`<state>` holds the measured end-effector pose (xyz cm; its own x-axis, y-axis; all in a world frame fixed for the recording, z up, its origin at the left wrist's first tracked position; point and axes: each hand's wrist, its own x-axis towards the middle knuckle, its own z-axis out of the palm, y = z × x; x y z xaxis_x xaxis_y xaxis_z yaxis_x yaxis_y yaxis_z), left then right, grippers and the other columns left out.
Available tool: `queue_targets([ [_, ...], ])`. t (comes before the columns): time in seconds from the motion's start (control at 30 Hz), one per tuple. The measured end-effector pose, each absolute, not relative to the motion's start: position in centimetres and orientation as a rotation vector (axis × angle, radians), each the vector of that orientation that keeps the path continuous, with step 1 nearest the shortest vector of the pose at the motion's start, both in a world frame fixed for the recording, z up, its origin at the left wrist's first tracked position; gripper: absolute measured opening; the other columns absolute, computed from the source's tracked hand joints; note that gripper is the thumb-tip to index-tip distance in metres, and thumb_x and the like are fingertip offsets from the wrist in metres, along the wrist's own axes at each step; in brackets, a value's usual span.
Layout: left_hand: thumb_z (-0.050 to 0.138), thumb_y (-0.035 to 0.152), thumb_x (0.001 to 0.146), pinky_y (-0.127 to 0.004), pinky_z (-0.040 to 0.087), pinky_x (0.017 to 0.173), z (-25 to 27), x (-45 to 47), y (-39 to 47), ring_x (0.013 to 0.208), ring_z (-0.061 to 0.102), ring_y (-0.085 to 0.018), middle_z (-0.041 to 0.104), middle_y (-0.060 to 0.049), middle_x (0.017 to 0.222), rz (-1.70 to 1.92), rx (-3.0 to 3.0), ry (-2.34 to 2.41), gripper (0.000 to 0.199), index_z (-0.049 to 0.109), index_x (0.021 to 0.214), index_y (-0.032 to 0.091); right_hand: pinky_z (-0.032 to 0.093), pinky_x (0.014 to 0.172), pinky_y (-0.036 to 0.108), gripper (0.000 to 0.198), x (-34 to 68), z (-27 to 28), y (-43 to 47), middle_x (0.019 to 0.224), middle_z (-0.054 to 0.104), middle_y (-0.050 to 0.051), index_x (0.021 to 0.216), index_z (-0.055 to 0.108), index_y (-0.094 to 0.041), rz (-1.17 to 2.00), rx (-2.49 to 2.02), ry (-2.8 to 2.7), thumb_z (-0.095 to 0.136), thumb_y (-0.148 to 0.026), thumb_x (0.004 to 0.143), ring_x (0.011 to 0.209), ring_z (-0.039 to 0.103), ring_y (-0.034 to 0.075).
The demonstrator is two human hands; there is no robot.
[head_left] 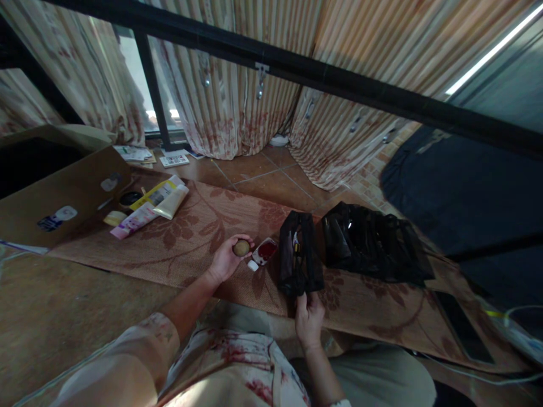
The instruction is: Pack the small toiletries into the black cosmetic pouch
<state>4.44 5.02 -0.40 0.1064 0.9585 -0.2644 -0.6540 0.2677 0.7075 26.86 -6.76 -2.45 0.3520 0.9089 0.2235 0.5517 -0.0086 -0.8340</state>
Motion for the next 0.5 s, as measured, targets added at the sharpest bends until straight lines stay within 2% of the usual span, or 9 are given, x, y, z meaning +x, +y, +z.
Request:
queue_targets([
  [0.23, 0.055, 0.025, 0.077, -0.03, 0.051, 0.075, -0.63, 4.42, 5.12, 0.094, 0.064, -0.021, 0.068, -0.007, 0.097, 1.258, 0.445, 0.752, 0.021, 0.066, 0.093, 0.015, 0.046, 0.083, 0.034, 0.04, 26.95, -2.75, -6.71, 0.097, 0.07, 0.015, 0.104, 0.067, -0.012, 0.511, -1.673, -1.303, 0.047, -0.044, 0.091, 0.092, 0.062, 0.025],
  [0.4, 0.066, 0.026, 0.076, -0.03, 0.05, 0.08, -0.79, 4.28, 5.17, 0.095, 0.066, -0.02, 0.07, -0.007, 0.096, 1.271, 0.438, 0.729, 0.023, 0.066, 0.096, 0.015, 0.046, 0.084, 0.035, 0.039, 27.1, -3.33, -6.53, 0.091, 0.071, 0.014, 0.099, 0.068, -0.012, 0.526, -1.659, -1.284, 0.048, -0.044, 0.09, 0.091, 0.062, 0.025],
  [0.5, 0.071, 0.02, 0.072, -0.026, 0.048, 0.087, -0.73, 4.17, 5.15, 0.097, 0.066, -0.018, 0.071, -0.007, 0.097, 1.292, 0.434, 0.709, 0.027, 0.068, 0.098, 0.014, 0.047, 0.083, 0.033, 0.038, 27.04, -3.33, -6.37, 0.095, 0.071, 0.014, 0.102, 0.068, -0.012, 0.545, -1.643, -1.272, 0.05, -0.044, 0.09, 0.091, 0.063, 0.025],
])
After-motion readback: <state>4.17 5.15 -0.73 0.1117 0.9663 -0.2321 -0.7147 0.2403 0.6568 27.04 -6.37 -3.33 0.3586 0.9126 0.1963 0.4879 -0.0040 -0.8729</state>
